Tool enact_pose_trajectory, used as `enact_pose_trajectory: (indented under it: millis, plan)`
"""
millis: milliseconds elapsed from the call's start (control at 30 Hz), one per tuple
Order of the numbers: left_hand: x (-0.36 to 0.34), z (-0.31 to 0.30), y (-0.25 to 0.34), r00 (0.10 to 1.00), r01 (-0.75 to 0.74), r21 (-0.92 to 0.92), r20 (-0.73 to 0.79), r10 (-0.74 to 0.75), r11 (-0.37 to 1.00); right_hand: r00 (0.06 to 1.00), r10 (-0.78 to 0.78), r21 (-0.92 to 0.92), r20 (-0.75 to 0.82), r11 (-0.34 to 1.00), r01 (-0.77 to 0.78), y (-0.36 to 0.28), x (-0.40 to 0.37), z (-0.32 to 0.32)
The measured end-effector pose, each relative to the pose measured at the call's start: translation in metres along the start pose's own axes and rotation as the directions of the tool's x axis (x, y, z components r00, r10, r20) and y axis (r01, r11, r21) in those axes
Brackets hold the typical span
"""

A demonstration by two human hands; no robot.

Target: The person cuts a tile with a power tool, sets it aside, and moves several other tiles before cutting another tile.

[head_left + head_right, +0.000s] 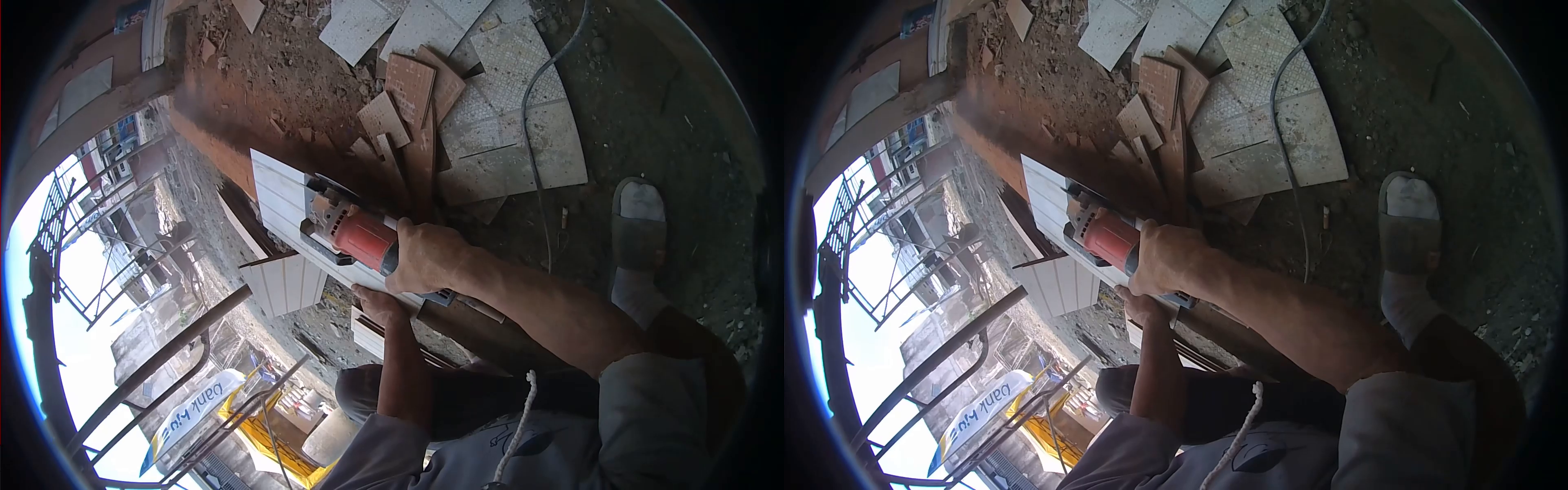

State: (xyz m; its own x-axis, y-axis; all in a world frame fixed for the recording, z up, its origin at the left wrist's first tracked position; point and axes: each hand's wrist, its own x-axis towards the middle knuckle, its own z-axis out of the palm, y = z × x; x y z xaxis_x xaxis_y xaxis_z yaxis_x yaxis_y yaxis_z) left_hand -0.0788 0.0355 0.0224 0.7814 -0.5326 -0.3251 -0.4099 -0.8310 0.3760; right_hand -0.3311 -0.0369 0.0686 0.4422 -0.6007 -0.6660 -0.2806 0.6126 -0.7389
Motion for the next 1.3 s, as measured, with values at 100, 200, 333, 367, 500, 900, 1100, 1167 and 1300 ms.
enact_pose_trajectory:
  millis: [100,200,333,367,500,900,1100,1167,1300]
  plan:
    - [0.009,-0.003,-0.007,1.0,0.007,0.057,0.011,-0.008,0.998,1.0,0.007,0.012,-0.005,1.0,-0.007,-0.003,-0.002,-0.002]
    - [0.019,-0.003,-0.015,0.992,0.118,-0.105,0.067,-0.111,0.987,1.0,0.007,0.013,-0.008,1.0,-0.007,0.001,-0.005,0.0]
    - [0.027,-0.003,-0.025,0.988,0.137,-0.234,0.108,-0.115,0.963,1.0,0.01,0.031,-0.007,0.999,-0.01,0.002,-0.009,-0.001]
    - [0.03,-0.003,-0.028,0.988,0.125,-0.234,0.115,-0.101,0.964,1.0,0.001,0.033,-0.005,0.999,-0.001,0.003,-0.009,-0.001]
    - [0.031,-0.002,-0.029,0.988,0.123,-0.261,0.124,-0.093,0.957,1.0,-0.01,0.028,-0.029,1.0,0.011,0.007,-0.01,0.002]
    - [0.005,0.0,0.0,0.997,0.07,-0.14,0.049,-0.064,0.988,0.997,-0.048,0.021,-0.056,0.999,0.049,-0.003,0.006,-0.002]
    - [-0.002,0.002,0.01,0.985,0.174,-0.157,0.023,-0.172,0.972,0.998,-0.044,0.007,-0.04,0.999,0.044,-0.005,0.01,-0.002]
    - [0.004,-0.001,0.002,0.992,0.122,-0.111,0.043,-0.118,0.986,0.997,-0.047,0.0,-0.055,0.999,0.047,-0.002,0.009,-0.001]
    - [0.016,-0.005,-0.011,0.997,0.028,-0.009,0.074,-0.027,1.0,0.998,-0.045,-0.007,-0.051,0.999,0.044,0.002,0.0,-0.002]
